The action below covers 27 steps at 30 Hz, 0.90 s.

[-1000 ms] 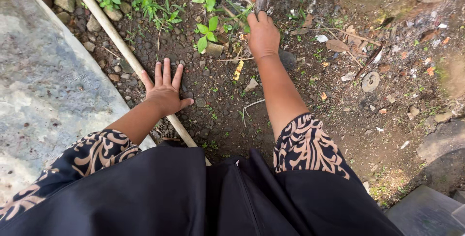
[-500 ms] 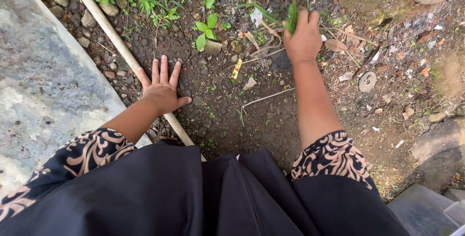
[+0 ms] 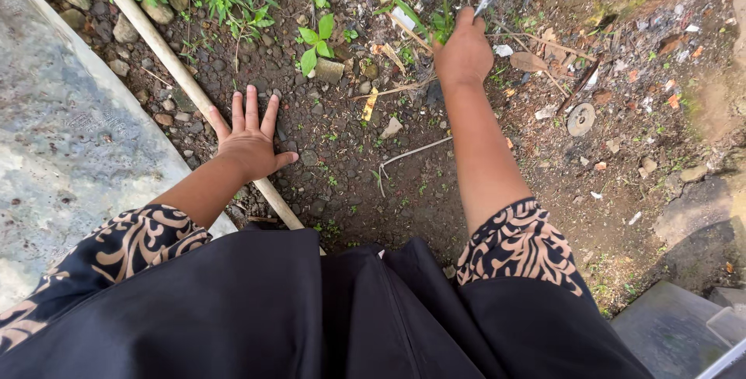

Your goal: The person kneels on the ground and pulls weeds by hand from a garden bed. They gather the removed weeds into a pile and continue clearing the area.

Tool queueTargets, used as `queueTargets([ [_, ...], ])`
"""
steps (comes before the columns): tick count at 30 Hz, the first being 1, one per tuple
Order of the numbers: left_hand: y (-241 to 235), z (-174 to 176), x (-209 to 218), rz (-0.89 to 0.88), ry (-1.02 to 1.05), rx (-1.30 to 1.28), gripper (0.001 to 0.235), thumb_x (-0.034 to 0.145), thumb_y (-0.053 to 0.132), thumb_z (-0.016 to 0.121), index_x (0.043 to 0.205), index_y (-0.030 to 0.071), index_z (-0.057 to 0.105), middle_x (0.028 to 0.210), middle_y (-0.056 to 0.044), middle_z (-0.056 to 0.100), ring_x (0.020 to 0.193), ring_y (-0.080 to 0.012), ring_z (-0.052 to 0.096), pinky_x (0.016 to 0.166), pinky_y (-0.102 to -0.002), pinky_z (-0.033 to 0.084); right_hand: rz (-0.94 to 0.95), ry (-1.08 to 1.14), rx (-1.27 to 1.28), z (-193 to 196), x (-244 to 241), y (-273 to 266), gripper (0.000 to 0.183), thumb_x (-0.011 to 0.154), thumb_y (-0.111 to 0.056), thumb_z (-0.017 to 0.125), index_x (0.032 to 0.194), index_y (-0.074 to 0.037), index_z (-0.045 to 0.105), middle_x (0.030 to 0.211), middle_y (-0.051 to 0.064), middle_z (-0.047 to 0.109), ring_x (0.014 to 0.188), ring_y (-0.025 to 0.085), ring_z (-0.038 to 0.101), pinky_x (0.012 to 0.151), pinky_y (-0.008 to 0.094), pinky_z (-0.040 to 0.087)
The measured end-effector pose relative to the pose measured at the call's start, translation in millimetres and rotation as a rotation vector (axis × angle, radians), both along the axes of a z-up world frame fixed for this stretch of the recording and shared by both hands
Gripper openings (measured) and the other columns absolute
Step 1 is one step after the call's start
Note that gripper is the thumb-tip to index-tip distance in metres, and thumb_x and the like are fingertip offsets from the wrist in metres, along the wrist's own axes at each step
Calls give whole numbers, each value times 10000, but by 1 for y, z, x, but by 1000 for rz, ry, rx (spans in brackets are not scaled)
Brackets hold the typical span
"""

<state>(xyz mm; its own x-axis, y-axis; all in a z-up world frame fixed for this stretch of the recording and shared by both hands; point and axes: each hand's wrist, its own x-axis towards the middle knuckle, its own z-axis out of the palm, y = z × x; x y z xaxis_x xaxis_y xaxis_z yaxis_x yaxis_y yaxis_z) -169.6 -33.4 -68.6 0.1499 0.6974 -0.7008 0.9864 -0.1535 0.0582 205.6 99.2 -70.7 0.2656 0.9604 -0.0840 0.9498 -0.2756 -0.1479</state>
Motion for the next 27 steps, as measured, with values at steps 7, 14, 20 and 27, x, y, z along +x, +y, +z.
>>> queueTargets([
  [7, -4, -3, -2, 0, -7, 14, 1226, 798, 799, 572, 1637, 218, -107, 1677, -212, -196, 1541, -420, -164, 1123, -742, -47, 189, 3, 95, -29, 28, 7, 311, 766, -3, 752, 1063, -12, 660, 946, 236, 723, 900, 406, 709, 787, 501, 563],
  [14, -4, -4, -5, 6, -26, 29, 1223, 799, 792, 576, 1638, 213, -99, 1677, -217, -192, 1539, -424, -161, 1120, -746, -46, 118, 185, 86, 18, 80, -19, 241, 882, -14, 725, 1119, -35, 688, 1003, 208, 731, 923, 344, 739, 837, 459, 575],
  [20, -3, -2, -2, 4, -4, 21, 1218, 803, 796, 570, 1637, 218, -104, 1677, -212, -196, 1541, -422, -168, 1123, -744, -45, 228, 418, 130, 16, 29, -32, 277, 872, -45, 724, 1136, -98, 660, 1113, 100, 757, 990, 252, 760, 859, 400, 600],
  [27, -3, 5, -1, 7, 1, -3, 1216, 806, 789, 571, 1636, 218, -110, 1676, -212, -198, 1539, -417, -177, 1123, -742, -55, 235, 201, 83, -4, -1, -18, 236, 945, -62, 683, 1176, -99, 650, 1126, 139, 715, 975, 330, 711, 852, 463, 562],
])
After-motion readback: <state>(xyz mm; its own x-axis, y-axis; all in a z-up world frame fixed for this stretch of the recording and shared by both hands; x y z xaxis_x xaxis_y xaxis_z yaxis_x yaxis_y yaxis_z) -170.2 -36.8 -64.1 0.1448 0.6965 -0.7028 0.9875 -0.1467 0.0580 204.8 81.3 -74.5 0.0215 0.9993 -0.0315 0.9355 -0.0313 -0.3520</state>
